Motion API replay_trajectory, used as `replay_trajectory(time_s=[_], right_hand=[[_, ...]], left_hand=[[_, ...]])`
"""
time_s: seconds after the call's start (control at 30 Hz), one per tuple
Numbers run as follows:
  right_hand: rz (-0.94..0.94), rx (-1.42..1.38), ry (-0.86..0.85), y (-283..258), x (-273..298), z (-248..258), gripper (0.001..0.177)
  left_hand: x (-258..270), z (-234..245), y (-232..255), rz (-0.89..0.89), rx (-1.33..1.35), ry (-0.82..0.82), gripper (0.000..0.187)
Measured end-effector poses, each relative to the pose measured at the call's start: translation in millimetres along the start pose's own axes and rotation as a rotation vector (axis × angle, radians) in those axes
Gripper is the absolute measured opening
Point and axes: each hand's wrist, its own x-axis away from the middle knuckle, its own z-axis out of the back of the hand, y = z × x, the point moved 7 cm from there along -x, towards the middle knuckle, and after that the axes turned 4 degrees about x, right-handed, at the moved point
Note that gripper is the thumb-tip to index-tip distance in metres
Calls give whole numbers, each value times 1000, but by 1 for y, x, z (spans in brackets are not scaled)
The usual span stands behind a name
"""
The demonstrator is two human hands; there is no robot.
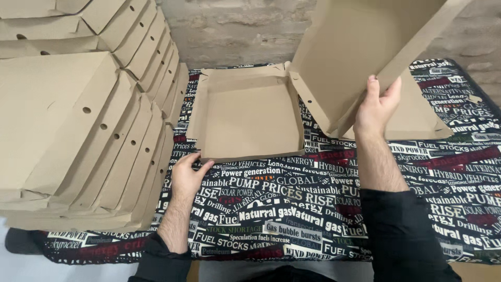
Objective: The person assembles cardboard pizza boxes by folding the sides and lids into shape by hand and then stacks them on top of each other.
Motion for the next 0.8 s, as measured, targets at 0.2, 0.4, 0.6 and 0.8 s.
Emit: replay_trajectory(time_s=[0.2, 0.4, 0.6, 0.8], right_hand=[[214, 218, -113, -17, -12, -29, 49], [227, 287, -235, -37, -5, -77, 47], [280, 469, -458, -63, 7, -133, 56], [346, 809, -827, -77, 19, -197, 53]], left_hand=[[1, -2, 1, 23, 8, 2, 56], [0, 11, 25, 70, 44, -27, 52], [0, 8, 21, 58, 43, -37, 52], [0, 9, 22, 72, 59, -49, 51]])
